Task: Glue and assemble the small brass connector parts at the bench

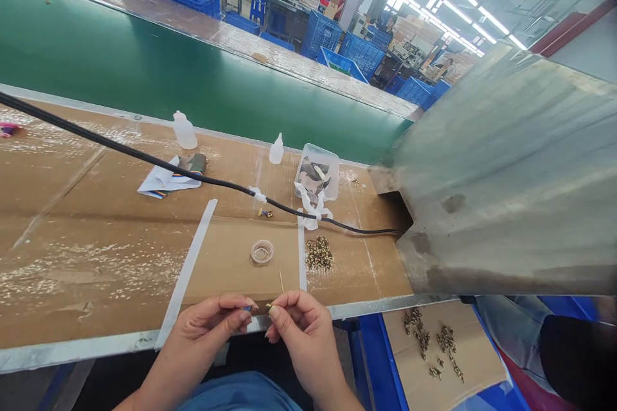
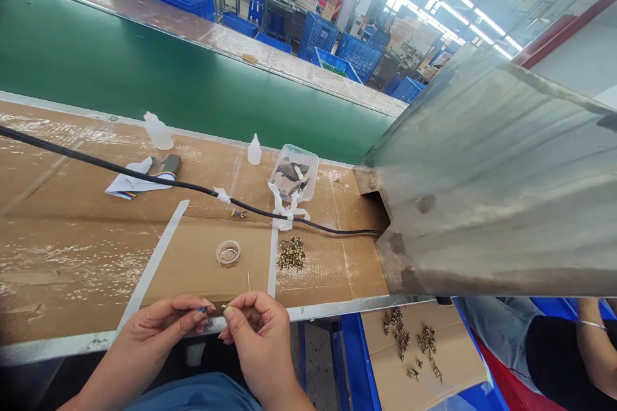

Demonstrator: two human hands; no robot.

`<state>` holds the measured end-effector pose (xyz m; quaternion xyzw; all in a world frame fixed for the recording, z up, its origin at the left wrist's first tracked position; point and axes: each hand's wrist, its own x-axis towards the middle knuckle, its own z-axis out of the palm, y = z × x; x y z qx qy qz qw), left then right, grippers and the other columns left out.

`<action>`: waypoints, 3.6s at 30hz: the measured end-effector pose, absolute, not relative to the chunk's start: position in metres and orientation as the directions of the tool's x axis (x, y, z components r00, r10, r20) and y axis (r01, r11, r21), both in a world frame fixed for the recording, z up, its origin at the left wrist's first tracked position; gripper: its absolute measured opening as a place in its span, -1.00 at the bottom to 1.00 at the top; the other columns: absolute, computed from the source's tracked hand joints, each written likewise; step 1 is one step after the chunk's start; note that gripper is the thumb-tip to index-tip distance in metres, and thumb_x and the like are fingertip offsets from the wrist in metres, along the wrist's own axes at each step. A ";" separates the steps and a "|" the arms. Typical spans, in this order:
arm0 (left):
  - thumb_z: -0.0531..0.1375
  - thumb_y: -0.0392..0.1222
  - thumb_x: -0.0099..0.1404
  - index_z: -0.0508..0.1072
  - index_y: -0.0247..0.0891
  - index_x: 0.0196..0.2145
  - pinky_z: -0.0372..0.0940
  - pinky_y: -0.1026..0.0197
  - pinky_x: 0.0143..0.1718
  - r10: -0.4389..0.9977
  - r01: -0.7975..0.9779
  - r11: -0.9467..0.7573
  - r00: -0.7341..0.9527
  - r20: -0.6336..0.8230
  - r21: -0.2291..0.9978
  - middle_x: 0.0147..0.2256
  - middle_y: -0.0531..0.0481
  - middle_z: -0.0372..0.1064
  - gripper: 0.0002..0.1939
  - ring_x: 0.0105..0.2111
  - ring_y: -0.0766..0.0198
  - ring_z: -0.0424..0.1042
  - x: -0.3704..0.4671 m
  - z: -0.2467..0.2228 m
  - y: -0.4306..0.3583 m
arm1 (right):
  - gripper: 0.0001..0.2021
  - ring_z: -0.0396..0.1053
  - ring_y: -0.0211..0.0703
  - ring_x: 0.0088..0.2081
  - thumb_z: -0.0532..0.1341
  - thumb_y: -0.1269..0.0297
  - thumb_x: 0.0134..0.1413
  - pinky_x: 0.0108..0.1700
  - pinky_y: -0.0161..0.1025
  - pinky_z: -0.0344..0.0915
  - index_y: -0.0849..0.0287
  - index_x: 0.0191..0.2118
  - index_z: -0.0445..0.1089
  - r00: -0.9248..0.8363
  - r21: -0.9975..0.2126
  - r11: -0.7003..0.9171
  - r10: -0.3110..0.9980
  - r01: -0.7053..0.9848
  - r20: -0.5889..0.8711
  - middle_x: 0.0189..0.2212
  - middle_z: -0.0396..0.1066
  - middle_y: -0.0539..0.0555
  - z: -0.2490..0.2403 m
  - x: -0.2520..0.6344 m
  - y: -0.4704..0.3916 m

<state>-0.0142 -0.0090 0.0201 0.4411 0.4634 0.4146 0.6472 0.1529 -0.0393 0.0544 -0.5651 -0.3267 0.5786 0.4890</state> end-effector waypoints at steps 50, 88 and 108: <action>0.34 -0.02 0.04 0.64 -0.08 -0.40 0.47 0.34 -0.24 0.991 0.184 0.073 0.098 -0.092 0.980 -0.37 0.03 0.63 -0.83 -0.35 0.16 0.60 -0.017 0.024 0.009 | -0.90 0.35 -0.19 -0.41 0.19 0.33 0.11 -0.38 -0.32 0.22 0.17 -0.33 0.46 0.190 -0.714 -0.153 0.981 0.683 -0.029 -0.45 0.39 0.02 0.039 0.209 -0.008; 0.36 0.04 0.06 0.61 -0.18 -0.40 0.49 0.28 -0.40 0.972 -0.024 0.221 0.084 -0.218 0.975 -0.35 -0.04 0.61 -0.75 -0.49 0.22 0.52 -0.014 0.031 0.013 | -0.78 0.38 -0.10 -0.23 0.02 0.52 0.23 -0.20 -0.22 0.28 0.14 -0.13 0.33 -0.083 -0.525 0.059 0.996 0.849 -0.023 -0.26 0.41 0.09 0.062 0.177 -0.003; 0.36 0.05 0.05 0.63 -0.17 -0.38 0.49 0.28 -0.40 0.973 0.018 0.218 0.069 -0.219 0.976 -0.37 -0.05 0.60 -0.73 -0.47 0.18 0.53 -0.017 0.028 0.014 | -0.70 -0.08 -0.54 -0.74 0.34 0.16 -0.06 -0.72 -0.53 -0.11 0.16 -0.32 0.23 0.119 -0.849 -0.296 0.917 -0.438 -0.381 -0.52 0.40 -0.08 0.054 0.161 0.011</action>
